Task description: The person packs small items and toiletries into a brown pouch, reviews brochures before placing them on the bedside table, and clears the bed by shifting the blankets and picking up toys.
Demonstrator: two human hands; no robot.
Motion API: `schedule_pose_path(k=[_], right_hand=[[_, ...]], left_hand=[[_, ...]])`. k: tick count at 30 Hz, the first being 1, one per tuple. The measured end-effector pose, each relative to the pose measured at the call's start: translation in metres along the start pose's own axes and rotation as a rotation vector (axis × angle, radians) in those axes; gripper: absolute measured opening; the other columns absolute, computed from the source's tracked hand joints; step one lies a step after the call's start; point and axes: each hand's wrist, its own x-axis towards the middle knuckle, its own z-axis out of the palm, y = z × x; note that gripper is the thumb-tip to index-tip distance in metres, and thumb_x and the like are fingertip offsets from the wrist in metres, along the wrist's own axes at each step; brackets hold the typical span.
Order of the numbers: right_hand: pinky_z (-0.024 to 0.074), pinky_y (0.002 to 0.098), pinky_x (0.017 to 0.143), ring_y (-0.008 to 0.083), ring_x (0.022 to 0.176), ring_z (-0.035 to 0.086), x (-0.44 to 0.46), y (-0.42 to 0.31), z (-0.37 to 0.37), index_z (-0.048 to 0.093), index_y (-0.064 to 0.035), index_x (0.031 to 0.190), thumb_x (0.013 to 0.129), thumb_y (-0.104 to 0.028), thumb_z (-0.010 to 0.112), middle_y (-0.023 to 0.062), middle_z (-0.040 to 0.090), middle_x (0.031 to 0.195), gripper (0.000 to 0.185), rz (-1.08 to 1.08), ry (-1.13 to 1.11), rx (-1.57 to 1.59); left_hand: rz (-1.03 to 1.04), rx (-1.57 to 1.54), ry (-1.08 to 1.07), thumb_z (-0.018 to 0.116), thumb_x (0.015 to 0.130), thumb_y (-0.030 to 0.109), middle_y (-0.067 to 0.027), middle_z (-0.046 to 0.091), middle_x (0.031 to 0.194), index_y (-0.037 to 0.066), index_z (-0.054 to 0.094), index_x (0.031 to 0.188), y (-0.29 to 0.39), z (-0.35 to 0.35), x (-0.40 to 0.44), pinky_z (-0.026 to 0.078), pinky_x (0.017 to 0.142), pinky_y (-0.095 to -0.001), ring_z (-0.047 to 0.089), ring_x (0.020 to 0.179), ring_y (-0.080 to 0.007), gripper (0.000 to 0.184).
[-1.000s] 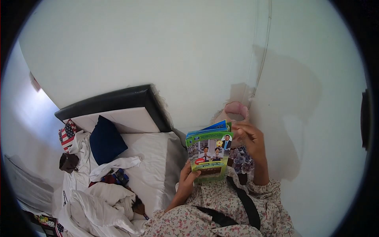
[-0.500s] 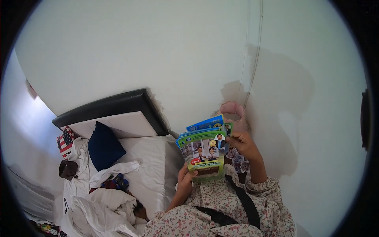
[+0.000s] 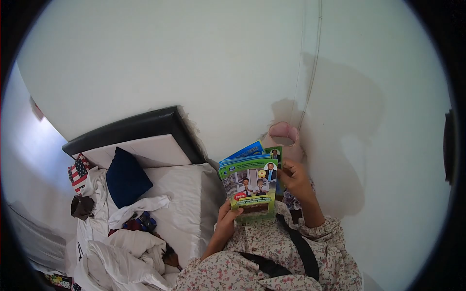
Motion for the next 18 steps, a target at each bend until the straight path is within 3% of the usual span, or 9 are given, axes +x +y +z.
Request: schedule_pose_path(k=[5, 8, 11, 13, 15, 18], right_hand=[[0.0392, 0.0213, 0.062, 0.0030, 0.071, 0.049, -0.002, 0.011, -0.009, 0.063, -0.0031, 0.101, 0.093, -0.013, 0.063, -0.0036, 0.058, 0.080, 0.013, 0.121, 0.006, -0.048], [0.0424, 0.0236, 0.068, 0.0056, 0.077, 0.051, 0.004, -0.002, -0.027, 0.062, -0.0037, 0.105, 0.094, -0.016, 0.062, -0.0011, 0.060, 0.087, 0.017, -0.112, 0.288, -0.144], [0.0453, 0.0254, 0.076, 0.0085, 0.085, 0.054, 0.001, -0.027, -0.051, 0.057, -0.0035, 0.117, 0.097, -0.026, 0.059, 0.0027, 0.061, 0.098, 0.030, -0.351, 0.824, -0.269], [0.0481, 0.0280, 0.082, 0.0109, 0.100, 0.057, -0.003, -0.052, -0.049, 0.040, -0.0034, 0.133, 0.098, -0.030, 0.056, 0.0088, 0.059, 0.112, 0.047, -0.535, 1.059, 0.092], [0.0487, 0.0324, 0.087, 0.0152, 0.106, 0.057, -0.007, -0.069, -0.044, 0.031, -0.0048, 0.139, 0.098, -0.028, 0.056, 0.0114, 0.055, 0.122, 0.053, -0.836, 1.120, 0.240], [0.0479, 0.0355, 0.090, 0.0197, 0.106, 0.057, -0.009, -0.087, -0.010, 0.029, -0.0057, 0.139, 0.098, -0.023, 0.057, 0.0131, 0.051, 0.128, 0.053, -0.943, 1.110, 0.264]], left_hand=[[-0.013, -0.011, 0.088, 0.056, 0.077, 0.018, -0.0127, 0.064, 0.114, -0.002, 0.056, 0.122, 0.000, 0.007, 0.000, 0.039, 0.098, -0.0342, 0.058, 0.108, -0.0226, 0.049], [-0.004, -0.003, 0.106, 0.055, 0.078, 0.019, -0.0132, 0.063, 0.115, -0.002, 0.055, 0.122, 0.000, 0.009, -0.002, 0.040, 0.098, -0.0347, 0.058, 0.108, -0.0229, 0.049], [-0.010, -0.024, 0.122, 0.056, 0.077, 0.019, -0.0127, 0.062, 0.116, -0.002, 0.054, 0.123, -0.001, 0.009, -0.001, 0.040, 0.099, -0.0347, 0.057, 0.109, -0.0228, 0.050], [0.004, -0.036, 0.065, 0.054, 0.083, 0.014, -0.0097, 0.060, 0.118, -0.002, 0.052, 0.126, -0.005, 0.004, 0.000, 0.037, 0.099, -0.0307, 0.054, 0.111, -0.0193, 0.046], [0.008, -0.024, 0.035, 0.053, 0.087, 0.013, -0.0081, 0.058, 0.120, -0.002, 0.051, 0.128, -0.009, 0.001, -0.003, 0.035, 0.100, -0.0286, 0.052, 0.113, -0.0174, 0.044], [-0.002, 0.017, 0.003, 0.056, 0.089, 0.017, -0.0082, 0.054, 0.125, -0.002, 0.050, 0.130, -0.005, 0.004, -0.002, 0.033, 0.101, -0.0291, 0.049, 0.116, -0.0179, 0.045]])
